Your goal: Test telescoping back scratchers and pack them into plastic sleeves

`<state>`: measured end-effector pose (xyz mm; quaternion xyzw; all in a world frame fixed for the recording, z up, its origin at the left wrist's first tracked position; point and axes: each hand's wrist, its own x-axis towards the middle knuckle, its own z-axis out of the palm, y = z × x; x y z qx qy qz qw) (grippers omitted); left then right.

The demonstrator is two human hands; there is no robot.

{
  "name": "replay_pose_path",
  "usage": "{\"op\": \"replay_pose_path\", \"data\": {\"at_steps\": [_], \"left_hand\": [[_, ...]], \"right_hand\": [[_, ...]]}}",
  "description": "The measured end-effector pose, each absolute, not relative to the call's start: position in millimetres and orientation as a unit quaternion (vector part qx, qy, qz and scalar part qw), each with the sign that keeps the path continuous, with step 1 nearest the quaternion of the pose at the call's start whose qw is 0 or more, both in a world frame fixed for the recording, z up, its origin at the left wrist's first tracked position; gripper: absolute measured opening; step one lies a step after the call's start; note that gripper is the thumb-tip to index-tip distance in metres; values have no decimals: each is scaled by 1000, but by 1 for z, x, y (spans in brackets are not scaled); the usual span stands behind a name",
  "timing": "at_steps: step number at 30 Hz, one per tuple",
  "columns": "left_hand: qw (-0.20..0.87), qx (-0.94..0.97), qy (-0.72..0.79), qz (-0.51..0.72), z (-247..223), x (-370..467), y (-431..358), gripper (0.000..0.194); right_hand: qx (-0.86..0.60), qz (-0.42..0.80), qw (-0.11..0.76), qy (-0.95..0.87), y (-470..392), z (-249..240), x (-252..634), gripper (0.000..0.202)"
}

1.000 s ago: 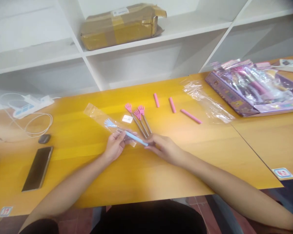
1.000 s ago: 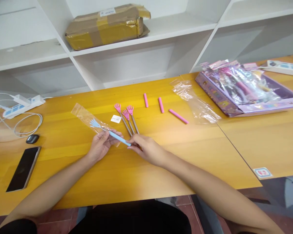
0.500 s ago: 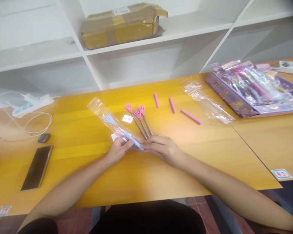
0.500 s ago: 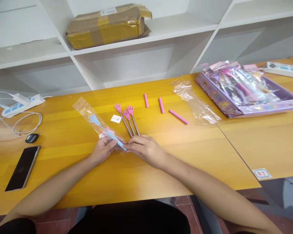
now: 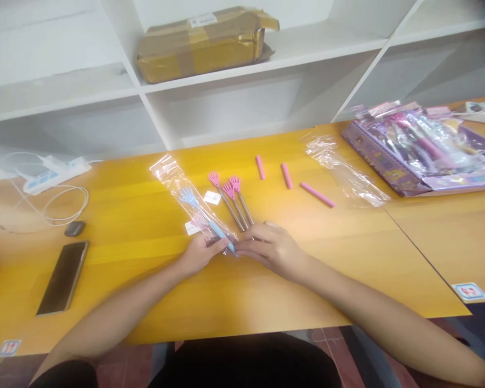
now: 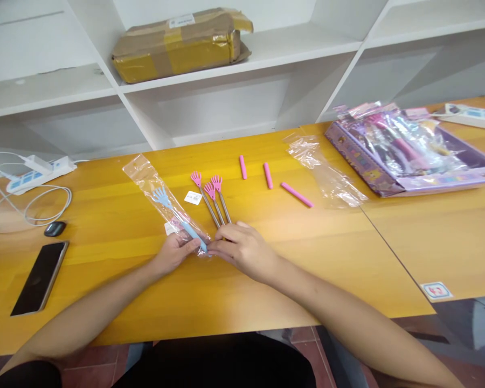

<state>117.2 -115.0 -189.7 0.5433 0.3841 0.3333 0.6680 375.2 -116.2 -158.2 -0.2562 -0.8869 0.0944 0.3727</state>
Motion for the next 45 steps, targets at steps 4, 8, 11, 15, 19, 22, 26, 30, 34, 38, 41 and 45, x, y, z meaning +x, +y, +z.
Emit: {"op": "replay_pose_path", "data": {"at_steps": [4, 8, 11, 15, 19, 22, 26, 30, 34, 38, 41, 45], "left_hand": [[654, 560, 400, 315, -190, 117, -116, 50], [652, 564, 403, 307, -190, 117, -117, 50], [662, 572, 390, 288, -187, 119, -118, 51], [663, 592, 374, 264, -188, 121, -121, 51], [659, 613, 363, 242, -191, 120, -124, 43], [663, 612, 359, 238, -188, 121, -124, 40], [687, 586, 355, 241, -182, 124, -123, 41], [720, 554, 332, 253, -181, 124, -121, 44], [734, 541, 322, 257, -180, 121, -118, 46], [733, 547, 322, 244, -180, 120, -117, 43], [733, 547, 322, 245, -180, 120, -117, 40], [730, 555, 323, 233, -178, 120, -117, 41]], "right_hand": [[-232, 102, 355, -900, -114, -158, 377, 18], [-222, 91, 338, -910, -113, -158, 377, 17], [-223, 65, 346, -909, -115, -160, 374, 19], [-227, 13, 366, -902, -119, -163, 369, 29], [-217, -22, 382, -898, -122, -163, 369, 26], [-201, -36, 378, -903, -122, -161, 370, 15], [-190, -48, 359, -913, -122, -157, 372, 14], [-168, -49, 357, -918, -120, -154, 373, 15], [-178, -32, 342, -922, -118, -152, 377, 27], [-203, -39, 342, -917, -118, -153, 377, 28], [-210, -48, 343, -914, -117, -154, 377, 27], [-201, -50, 344, -916, -116, -154, 379, 26]]}}
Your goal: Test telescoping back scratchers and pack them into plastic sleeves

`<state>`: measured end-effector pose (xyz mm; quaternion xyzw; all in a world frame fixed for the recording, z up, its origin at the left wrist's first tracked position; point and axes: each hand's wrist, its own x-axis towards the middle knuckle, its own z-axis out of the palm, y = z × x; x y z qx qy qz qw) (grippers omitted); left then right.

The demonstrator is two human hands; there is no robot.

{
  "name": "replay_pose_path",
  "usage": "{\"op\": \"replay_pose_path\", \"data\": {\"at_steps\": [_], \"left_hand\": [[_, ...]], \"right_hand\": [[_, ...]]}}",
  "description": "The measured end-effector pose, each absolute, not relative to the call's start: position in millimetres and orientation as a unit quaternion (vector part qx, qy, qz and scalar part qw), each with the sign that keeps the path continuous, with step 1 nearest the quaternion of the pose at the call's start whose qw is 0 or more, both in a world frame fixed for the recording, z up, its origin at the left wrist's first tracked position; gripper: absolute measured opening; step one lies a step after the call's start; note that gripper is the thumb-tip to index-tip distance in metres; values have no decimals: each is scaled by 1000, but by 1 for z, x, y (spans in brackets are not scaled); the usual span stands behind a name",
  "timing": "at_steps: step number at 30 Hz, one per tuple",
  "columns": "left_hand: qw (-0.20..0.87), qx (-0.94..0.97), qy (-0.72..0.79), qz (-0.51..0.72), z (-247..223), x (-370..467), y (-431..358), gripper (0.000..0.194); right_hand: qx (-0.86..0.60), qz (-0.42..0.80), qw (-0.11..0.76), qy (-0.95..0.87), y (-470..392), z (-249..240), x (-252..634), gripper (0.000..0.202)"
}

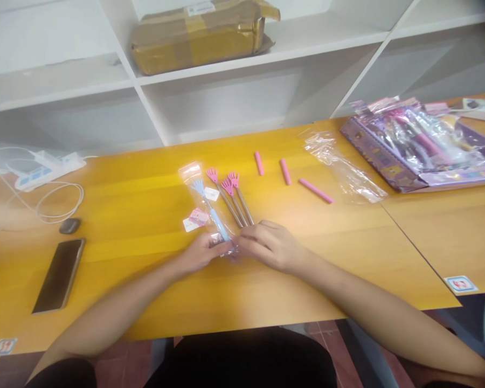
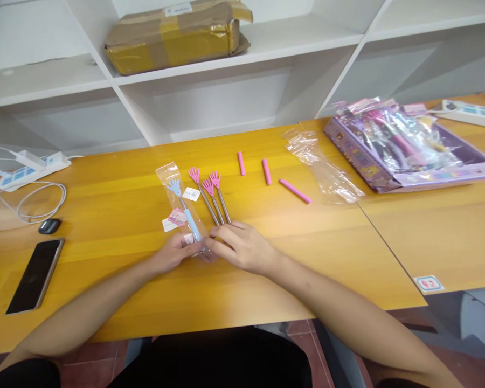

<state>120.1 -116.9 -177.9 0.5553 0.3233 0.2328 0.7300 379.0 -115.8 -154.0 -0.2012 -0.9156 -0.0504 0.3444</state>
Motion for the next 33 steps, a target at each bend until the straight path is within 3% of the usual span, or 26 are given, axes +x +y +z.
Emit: {"op": "replay_pose_path", "data": {"at_steps": [5, 11, 16, 20, 26, 33], "left_hand": [[724, 558, 330, 235, -177, 119, -116, 42], [727, 547, 330, 251, -180, 120, -115, 39], [705, 562, 336, 272, -182, 120, -115, 35], [697, 555, 343, 298, -187, 119, -113, 36], [692, 520, 372, 335, -200, 115, -111, 44], [691, 518, 374, 338, -201, 114, -109, 38]], "right_hand": [[-162, -51, 348, -922, -117, -149, 381, 18], [-155, -50, 337, -927, -115, -151, 379, 22], [-171, 34, 353, -919, -111, -160, 380, 15], [-142, 65, 343, -926, -108, -160, 383, 38], [-131, 37, 281, -950, -111, -157, 381, 15], [-212, 135, 275, -928, -117, -157, 378, 20]]}}
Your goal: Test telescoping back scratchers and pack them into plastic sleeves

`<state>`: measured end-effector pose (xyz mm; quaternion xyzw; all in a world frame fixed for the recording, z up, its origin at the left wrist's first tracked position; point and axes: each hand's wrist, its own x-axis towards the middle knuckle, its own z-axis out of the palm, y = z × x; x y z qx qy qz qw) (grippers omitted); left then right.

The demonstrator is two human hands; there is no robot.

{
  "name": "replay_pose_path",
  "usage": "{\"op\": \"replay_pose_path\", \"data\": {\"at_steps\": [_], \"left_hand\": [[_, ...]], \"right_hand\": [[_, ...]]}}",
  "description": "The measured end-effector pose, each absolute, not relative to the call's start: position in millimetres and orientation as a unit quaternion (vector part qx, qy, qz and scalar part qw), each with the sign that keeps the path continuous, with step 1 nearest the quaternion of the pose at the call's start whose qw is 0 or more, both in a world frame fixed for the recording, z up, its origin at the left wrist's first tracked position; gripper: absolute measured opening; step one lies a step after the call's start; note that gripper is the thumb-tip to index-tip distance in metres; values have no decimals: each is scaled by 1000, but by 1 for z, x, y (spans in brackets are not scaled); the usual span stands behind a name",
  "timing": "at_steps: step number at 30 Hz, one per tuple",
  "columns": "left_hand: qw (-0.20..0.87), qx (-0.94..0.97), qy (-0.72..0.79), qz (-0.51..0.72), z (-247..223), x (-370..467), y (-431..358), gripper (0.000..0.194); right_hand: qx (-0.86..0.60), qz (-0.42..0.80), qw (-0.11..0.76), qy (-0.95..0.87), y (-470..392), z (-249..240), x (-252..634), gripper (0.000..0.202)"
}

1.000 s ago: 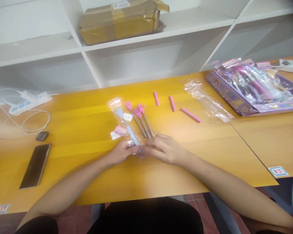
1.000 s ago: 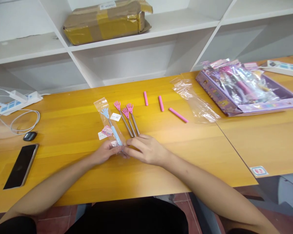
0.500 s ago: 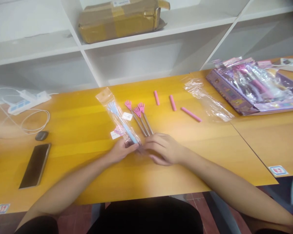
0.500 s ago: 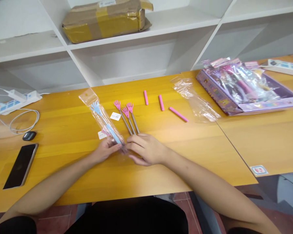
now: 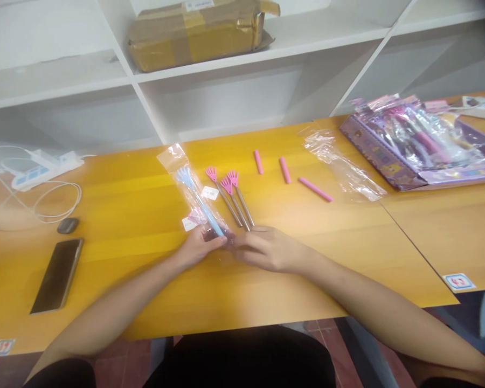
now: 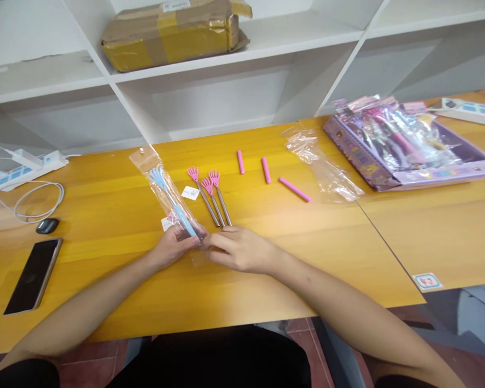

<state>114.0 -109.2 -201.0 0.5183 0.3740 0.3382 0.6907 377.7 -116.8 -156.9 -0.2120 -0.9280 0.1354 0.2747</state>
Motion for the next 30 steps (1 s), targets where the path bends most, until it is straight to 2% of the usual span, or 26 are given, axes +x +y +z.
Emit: {"op": "replay_pose_path", "data": {"at_steps": [6, 11, 18, 21, 25, 30], "left_hand": [[702, 474, 386, 367, -196, 118, -110, 44], [729, 399, 380, 407, -184, 124, -111, 48], [724, 359, 391, 441, -179, 127, -111, 45], [700, 435, 394, 406, -187, 123, -111, 47], [639, 523, 431, 364, -196, 117, -110, 52], [648, 558, 404, 325, -198, 115, -109, 47]], "right_hand": [[-123, -24, 272, -954, -116, -158, 377, 28], [-115, -53, 265, -956, -116, -156, 376, 29], [-96, -16, 300, -949, -116, -159, 377, 25], [-116, 20, 340, -933, -117, -161, 375, 23], [-171, 81, 395, -899, -117, -163, 370, 9], [-221, 164, 402, -873, -117, -167, 367, 7]]}}
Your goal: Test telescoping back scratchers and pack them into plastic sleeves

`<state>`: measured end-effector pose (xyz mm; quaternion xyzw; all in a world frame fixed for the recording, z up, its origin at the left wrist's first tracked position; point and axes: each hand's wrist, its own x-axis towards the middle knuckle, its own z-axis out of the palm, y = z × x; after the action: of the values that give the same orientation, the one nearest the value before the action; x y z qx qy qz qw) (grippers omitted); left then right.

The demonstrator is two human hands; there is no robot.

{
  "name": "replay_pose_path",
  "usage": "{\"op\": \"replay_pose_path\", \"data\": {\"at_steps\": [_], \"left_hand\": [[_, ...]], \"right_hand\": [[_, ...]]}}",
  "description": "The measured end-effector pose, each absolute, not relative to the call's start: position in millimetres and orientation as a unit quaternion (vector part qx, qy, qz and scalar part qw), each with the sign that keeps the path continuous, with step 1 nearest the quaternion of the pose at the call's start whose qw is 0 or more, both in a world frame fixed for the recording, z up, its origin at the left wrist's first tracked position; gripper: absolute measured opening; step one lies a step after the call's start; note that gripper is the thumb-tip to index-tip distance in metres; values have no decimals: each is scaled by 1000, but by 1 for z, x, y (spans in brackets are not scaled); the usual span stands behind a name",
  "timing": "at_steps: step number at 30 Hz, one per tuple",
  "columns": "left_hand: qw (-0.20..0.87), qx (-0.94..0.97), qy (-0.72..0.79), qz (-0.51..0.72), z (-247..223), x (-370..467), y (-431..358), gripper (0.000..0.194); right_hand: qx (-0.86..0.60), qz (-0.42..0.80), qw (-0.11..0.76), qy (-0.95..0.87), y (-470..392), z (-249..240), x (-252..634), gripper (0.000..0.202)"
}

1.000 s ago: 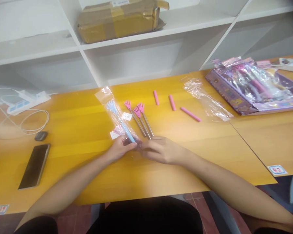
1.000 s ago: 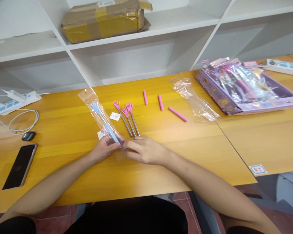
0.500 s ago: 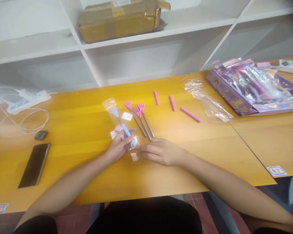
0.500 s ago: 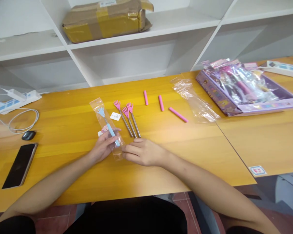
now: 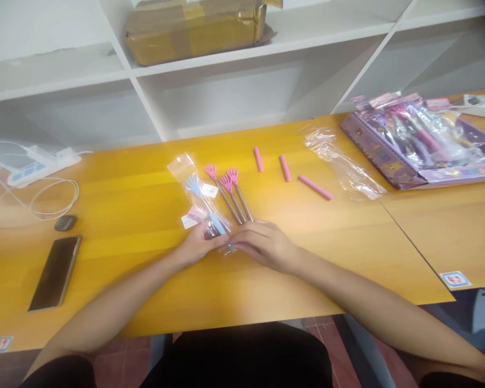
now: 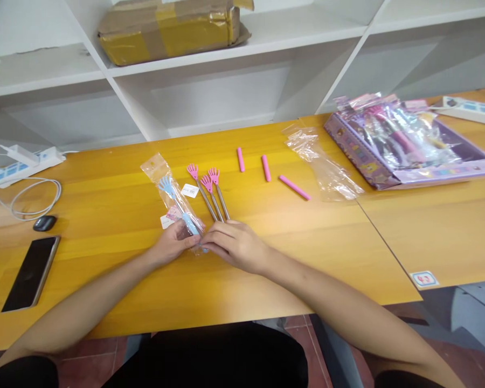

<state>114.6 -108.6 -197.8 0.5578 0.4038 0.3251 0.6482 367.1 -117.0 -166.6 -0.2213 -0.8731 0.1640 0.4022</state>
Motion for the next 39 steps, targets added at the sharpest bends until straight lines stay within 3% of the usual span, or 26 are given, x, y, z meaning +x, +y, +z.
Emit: {"op": "replay_pose_path", "data": {"at_steps": [12, 21, 26, 31, 39], "left_hand": [[677, 582, 356, 277, -190, 114, -108, 46], [632, 623, 382, 259, -178, 116, -108, 44], [697, 575, 344, 256, -180, 119, -109, 37], [705, 550, 343, 288, -189, 118, -108, 42], [703, 562, 303, 313, -191, 119, -108, 37]], "right_hand": [[-233, 199, 410, -859, -115, -170, 366, 8], [-246, 231, 418, -843, -114, -171, 368, 9], [-256, 248, 417, -836, -114, -173, 369, 12], [-298, 331, 407, -798, -114, -169, 372, 42], [-332, 511, 332, -720, -116, -166, 367, 41]]}}
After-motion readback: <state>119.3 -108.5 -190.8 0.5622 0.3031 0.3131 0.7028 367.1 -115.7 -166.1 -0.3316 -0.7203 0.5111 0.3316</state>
